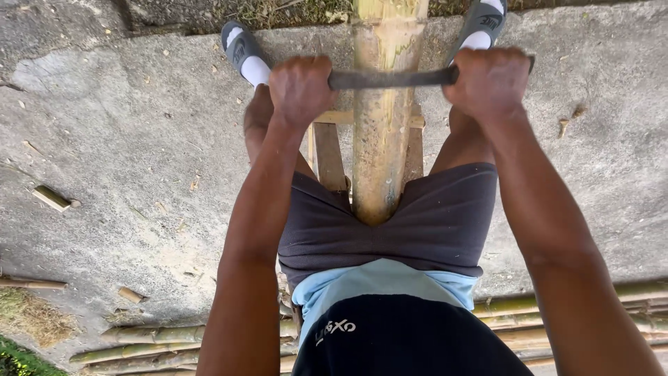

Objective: Using a machete to strip and smooth a bamboo pole.

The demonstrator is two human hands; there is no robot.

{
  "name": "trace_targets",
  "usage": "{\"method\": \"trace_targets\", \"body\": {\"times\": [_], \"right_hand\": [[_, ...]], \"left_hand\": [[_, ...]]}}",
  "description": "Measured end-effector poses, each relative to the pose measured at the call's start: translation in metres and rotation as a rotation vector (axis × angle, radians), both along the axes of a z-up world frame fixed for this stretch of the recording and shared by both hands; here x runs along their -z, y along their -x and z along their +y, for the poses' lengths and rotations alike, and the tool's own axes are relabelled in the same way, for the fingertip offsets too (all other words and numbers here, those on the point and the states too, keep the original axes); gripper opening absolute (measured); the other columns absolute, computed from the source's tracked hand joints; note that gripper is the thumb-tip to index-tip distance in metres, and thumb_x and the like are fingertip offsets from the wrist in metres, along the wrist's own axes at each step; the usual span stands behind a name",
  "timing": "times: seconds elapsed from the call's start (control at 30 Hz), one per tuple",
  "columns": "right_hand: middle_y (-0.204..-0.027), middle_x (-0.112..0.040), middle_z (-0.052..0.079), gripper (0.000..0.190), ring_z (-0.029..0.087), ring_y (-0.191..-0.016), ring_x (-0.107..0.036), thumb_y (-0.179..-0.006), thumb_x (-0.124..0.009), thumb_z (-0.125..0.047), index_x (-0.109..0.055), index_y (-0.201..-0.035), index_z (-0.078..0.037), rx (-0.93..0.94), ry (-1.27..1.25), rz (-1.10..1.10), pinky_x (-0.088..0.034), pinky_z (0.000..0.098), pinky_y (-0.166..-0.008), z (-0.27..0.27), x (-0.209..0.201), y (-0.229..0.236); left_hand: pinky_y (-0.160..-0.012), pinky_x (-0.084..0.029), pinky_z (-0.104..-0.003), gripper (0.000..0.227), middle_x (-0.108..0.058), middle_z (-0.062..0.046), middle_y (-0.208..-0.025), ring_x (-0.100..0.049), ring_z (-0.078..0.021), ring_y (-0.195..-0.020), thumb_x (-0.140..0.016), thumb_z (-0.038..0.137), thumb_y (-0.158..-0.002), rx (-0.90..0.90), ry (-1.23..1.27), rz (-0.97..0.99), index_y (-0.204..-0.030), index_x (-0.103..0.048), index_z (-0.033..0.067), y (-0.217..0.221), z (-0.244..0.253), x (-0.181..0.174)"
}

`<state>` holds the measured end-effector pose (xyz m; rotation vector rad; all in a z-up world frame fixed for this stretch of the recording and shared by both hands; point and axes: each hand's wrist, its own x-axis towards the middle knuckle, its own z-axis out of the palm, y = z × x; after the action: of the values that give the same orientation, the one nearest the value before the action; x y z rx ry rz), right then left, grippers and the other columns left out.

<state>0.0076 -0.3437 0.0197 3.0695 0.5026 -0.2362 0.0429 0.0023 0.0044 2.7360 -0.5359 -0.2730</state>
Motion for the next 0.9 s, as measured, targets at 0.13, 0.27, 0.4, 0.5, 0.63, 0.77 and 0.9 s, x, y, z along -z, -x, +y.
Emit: {"method": "trace_targets", "body": {"times": [0.13,0.27,0.4,0.5,0.63,0.77,0.9], "right_hand": [[-0.052,-0.046,-0.004,0.021,0.012,-0.046,-0.043,-0.082,-0.076,-0.025,-0.064,-0.067,-0.017,0.007,-0.093,-0.11,-0.034,0.0291,-0.048,0.003,-0.004,-0.027],[-0.047,-0.043,-0.008,0.044,0.008,-0.036,-0.039,-0.102,-0.075,-0.025,-0.057,-0.062,-0.018,0.052,0.014,0.019,-0.028,0.0256,-0.038,-0.005,0.018,0.006],[-0.056,-0.045,-0.008,0.033,0.003,-0.037,-0.033,-0.093,-0.072,-0.025,-0.055,-0.067,-0.014,-0.006,0.018,-0.063,-0.025,0.0232,-0.043,0.005,-0.003,0.047],[-0.051,-0.041,-0.01,0.035,0.004,-0.042,-0.033,-0.095,-0.071,-0.022,-0.055,-0.063,-0.019,0.033,-0.116,-0.068,-0.027,0.0235,-0.045,-0.007,0.018,0.048],[-0.05,-0.043,-0.008,0.042,0.008,-0.041,-0.037,-0.095,-0.072,-0.028,-0.054,-0.058,-0.019,0.042,-0.081,-0.16,-0.029,0.0267,-0.044,-0.012,0.021,-0.015],[-0.054,-0.05,-0.004,0.017,0.014,-0.051,-0.05,-0.076,-0.073,-0.019,-0.059,-0.065,-0.02,0.004,-0.079,-0.298,-0.036,0.0291,-0.053,-0.006,0.01,-0.062],[-0.054,-0.048,-0.003,0.015,0.016,-0.051,-0.05,-0.072,-0.071,-0.016,-0.059,-0.065,-0.019,0.026,-0.106,-0.28,-0.035,0.0297,-0.052,-0.005,0.009,-0.04]], "left_hand": [[-0.045,-0.048,-0.036,0.009,-0.065,-0.003,-0.061,-0.063,-0.0198,-0.053,-0.07,0.016,-0.071,0.028,0.05,-0.277,-0.066,-0.063,0.0138,-0.034,0.003,0.008],[-0.035,-0.035,-0.031,0.034,-0.053,0.003,-0.049,-0.047,-0.0101,-0.039,-0.071,0.02,-0.09,0.055,0.021,-0.216,-0.06,-0.058,0.0155,-0.015,-0.001,0.0],[-0.035,-0.033,-0.03,0.04,-0.048,0.005,-0.046,-0.042,-0.0083,-0.038,-0.066,0.024,-0.094,0.081,-0.002,-0.164,-0.057,-0.055,0.0157,0.035,-0.001,-0.004],[-0.032,-0.032,-0.029,0.05,-0.045,0.005,-0.044,-0.039,-0.0076,-0.035,-0.067,0.03,-0.1,0.091,0.024,-0.177,-0.054,-0.053,0.016,0.023,-0.004,-0.002],[-0.038,-0.041,-0.033,0.027,-0.058,0.001,-0.055,-0.055,-0.0128,-0.046,-0.075,0.021,-0.083,0.088,0.041,-0.314,-0.063,-0.059,0.0155,-0.04,-0.006,0.011],[-0.045,-0.048,-0.034,0.012,-0.063,-0.001,-0.064,-0.061,-0.0193,-0.054,-0.073,0.023,-0.066,0.06,0.077,-0.564,-0.074,-0.067,0.0174,-0.089,-0.01,-0.009],[-0.044,-0.045,-0.034,0.017,-0.06,0.0,-0.058,-0.058,-0.0148,-0.051,-0.075,0.015,-0.073,0.078,0.04,-0.399,-0.065,-0.061,0.0162,-0.061,-0.006,0.008]]}}
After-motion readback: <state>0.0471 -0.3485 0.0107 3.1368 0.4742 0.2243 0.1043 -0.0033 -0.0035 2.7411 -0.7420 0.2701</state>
